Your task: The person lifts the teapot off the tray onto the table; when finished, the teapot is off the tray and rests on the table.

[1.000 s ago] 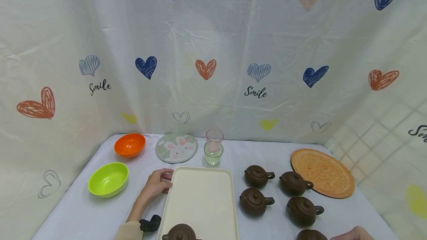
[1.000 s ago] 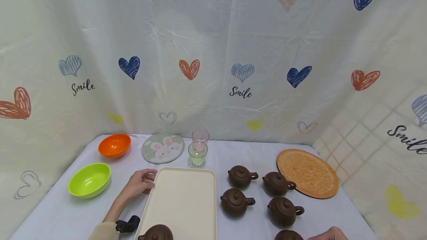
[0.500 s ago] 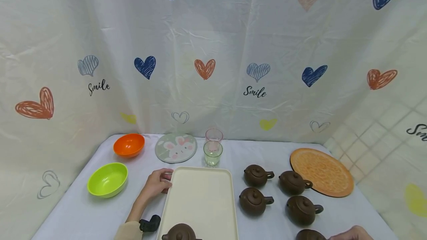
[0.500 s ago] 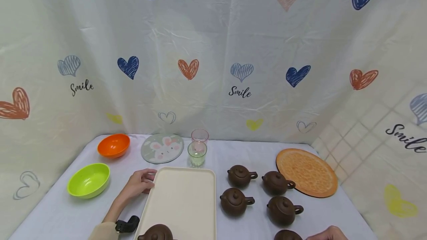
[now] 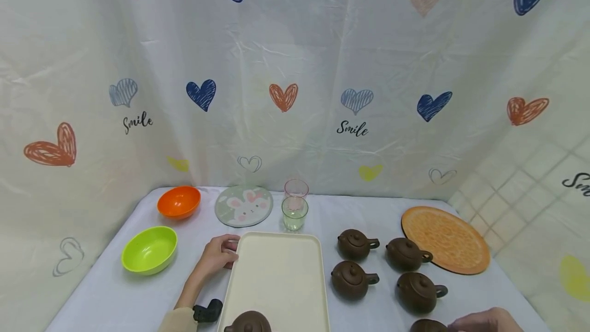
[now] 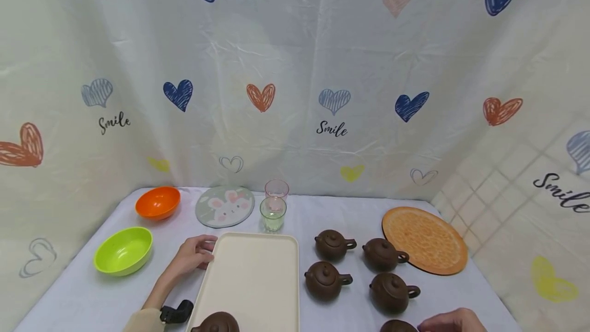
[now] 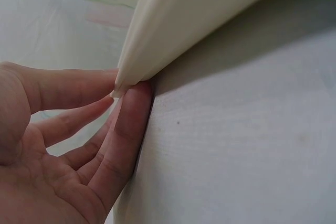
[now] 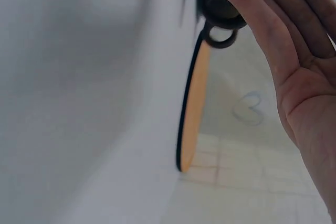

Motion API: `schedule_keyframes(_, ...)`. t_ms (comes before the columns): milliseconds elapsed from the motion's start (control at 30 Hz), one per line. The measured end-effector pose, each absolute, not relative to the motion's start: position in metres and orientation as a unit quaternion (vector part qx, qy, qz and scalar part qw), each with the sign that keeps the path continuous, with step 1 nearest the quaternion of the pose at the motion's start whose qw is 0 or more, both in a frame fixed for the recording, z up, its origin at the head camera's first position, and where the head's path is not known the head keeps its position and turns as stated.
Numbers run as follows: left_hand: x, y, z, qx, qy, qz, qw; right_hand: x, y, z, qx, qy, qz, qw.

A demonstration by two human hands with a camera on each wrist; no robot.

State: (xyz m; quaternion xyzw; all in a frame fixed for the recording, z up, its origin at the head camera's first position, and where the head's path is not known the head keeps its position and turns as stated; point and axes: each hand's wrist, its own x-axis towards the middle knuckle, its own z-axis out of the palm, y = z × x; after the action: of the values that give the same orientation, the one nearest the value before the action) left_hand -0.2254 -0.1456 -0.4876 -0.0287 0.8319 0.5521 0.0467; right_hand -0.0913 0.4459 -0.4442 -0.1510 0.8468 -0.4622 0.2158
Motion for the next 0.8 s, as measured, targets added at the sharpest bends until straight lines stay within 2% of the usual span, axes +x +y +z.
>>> schedule_keyframes(200,-0.225,-0.146,-0.487,-0.027,0.833,0.551,0.044,-0.094,0.404,-0.421,-0.05,0.892,-0.416,0.17)
schedule_keyframes(367,-0.225,-0.146,-0.487,-0.027,0.831,0.555,0.042,-0.1,0.362,-0.415,-0.098,0.895,-0.415,0.128)
schedule_keyframes(800,-0.224,-0.145,-0.487,-0.025,0.834,0.55,0.044,-0.112,0.254,-0.432,-0.183,0.836,-0.492,0.16)
